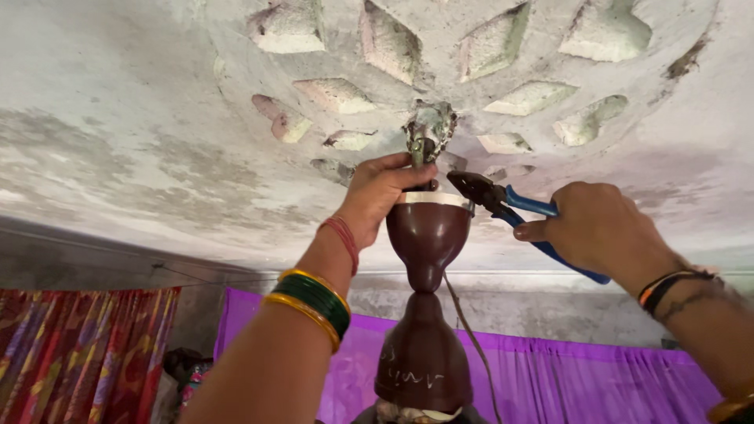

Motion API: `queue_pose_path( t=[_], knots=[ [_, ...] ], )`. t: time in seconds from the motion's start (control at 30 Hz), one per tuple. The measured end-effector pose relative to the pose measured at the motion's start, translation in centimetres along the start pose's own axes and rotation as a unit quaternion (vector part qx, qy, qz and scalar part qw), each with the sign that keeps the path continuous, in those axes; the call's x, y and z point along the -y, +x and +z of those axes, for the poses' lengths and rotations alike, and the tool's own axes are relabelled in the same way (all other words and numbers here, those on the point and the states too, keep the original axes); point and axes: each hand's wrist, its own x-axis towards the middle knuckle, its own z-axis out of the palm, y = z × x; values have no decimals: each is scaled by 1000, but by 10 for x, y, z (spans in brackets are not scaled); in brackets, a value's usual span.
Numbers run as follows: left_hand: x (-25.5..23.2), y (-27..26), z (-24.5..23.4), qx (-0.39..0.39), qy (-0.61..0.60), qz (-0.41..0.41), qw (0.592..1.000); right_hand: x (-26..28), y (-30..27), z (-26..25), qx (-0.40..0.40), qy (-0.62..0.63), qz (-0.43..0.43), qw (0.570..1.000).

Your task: The person uses pliers to adjust and tighten the mounting hardware at the ceiling attachment of a ceiling fan. They repeatedly grip and turn the metal fitting while holding the fan canopy steady with their other hand.

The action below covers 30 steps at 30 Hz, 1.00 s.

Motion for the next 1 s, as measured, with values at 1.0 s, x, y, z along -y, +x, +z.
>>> queue_pose_path(
  t=[1.0],
  knots=[
    [-1, 23, 7, -32, 4, -89, 996, 46, -42, -14, 110, 362, 94, 921]
  ],
)
